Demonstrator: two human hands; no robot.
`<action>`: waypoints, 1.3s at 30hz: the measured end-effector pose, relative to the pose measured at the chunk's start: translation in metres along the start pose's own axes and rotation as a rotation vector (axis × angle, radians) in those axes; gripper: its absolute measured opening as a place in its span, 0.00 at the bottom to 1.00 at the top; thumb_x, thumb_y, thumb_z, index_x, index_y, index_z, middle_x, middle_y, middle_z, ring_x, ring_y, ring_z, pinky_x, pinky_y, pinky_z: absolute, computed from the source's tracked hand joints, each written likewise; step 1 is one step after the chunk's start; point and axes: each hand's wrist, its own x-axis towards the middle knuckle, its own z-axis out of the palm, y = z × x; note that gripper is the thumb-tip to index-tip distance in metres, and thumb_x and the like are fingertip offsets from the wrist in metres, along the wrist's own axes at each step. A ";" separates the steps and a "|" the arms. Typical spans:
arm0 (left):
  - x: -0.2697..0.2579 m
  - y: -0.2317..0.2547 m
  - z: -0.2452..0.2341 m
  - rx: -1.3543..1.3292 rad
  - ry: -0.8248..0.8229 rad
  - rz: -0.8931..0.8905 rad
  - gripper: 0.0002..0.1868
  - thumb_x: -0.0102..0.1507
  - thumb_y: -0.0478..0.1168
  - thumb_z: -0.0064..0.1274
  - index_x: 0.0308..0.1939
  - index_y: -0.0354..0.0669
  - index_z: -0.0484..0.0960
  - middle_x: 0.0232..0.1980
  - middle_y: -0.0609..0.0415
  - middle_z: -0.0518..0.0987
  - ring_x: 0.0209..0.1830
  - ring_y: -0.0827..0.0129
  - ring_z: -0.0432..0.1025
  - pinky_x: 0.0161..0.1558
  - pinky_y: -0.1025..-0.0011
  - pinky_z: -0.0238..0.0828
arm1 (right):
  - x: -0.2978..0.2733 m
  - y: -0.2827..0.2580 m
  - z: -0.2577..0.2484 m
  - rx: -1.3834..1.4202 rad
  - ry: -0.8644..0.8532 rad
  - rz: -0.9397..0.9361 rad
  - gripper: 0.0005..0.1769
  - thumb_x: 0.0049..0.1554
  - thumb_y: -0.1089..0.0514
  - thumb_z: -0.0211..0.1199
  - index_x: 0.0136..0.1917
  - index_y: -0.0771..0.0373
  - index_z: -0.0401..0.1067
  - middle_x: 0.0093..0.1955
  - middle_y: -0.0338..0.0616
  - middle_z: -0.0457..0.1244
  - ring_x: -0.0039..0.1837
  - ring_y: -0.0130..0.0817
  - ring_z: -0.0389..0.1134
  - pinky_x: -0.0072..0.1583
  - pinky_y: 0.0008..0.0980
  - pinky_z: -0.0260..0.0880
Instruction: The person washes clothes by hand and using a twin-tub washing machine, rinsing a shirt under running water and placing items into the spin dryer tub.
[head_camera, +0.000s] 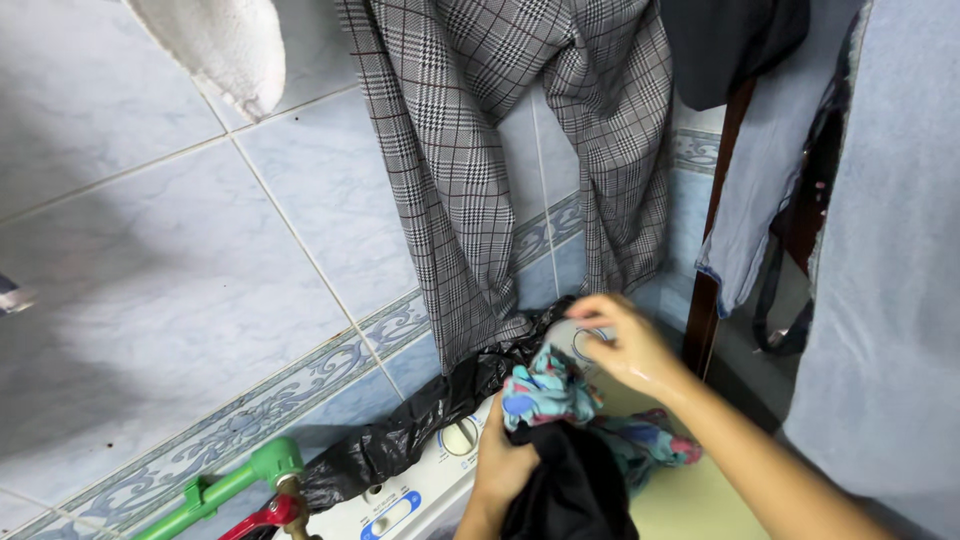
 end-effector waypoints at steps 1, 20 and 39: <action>-0.001 -0.001 -0.004 0.042 0.020 0.031 0.40 0.47 0.33 0.70 0.64 0.40 0.73 0.55 0.53 0.83 0.57 0.68 0.77 0.62 0.71 0.70 | -0.008 0.026 -0.003 -0.225 0.137 0.028 0.21 0.49 0.62 0.64 0.57 0.57 0.74 0.59 0.45 0.67 0.60 0.36 0.74 0.58 0.34 0.78; -0.017 0.076 0.003 0.464 -0.320 -0.026 0.66 0.42 0.27 0.62 0.83 0.54 0.49 0.63 0.51 0.79 0.64 0.65 0.74 0.65 0.70 0.67 | 0.018 0.057 -0.007 0.155 0.232 0.435 0.21 0.62 0.47 0.64 0.44 0.69 0.79 0.37 0.47 0.69 0.39 0.29 0.64 0.41 0.36 0.66; 0.008 0.053 0.020 -0.102 -0.063 0.228 0.35 0.46 0.28 0.67 0.56 0.38 0.71 0.51 0.56 0.78 0.52 0.72 0.74 0.57 0.72 0.71 | -0.080 -0.023 -0.009 -0.060 0.413 0.067 0.10 0.63 0.56 0.60 0.57 0.58 0.73 0.46 0.48 0.68 0.46 0.43 0.69 0.49 0.36 0.70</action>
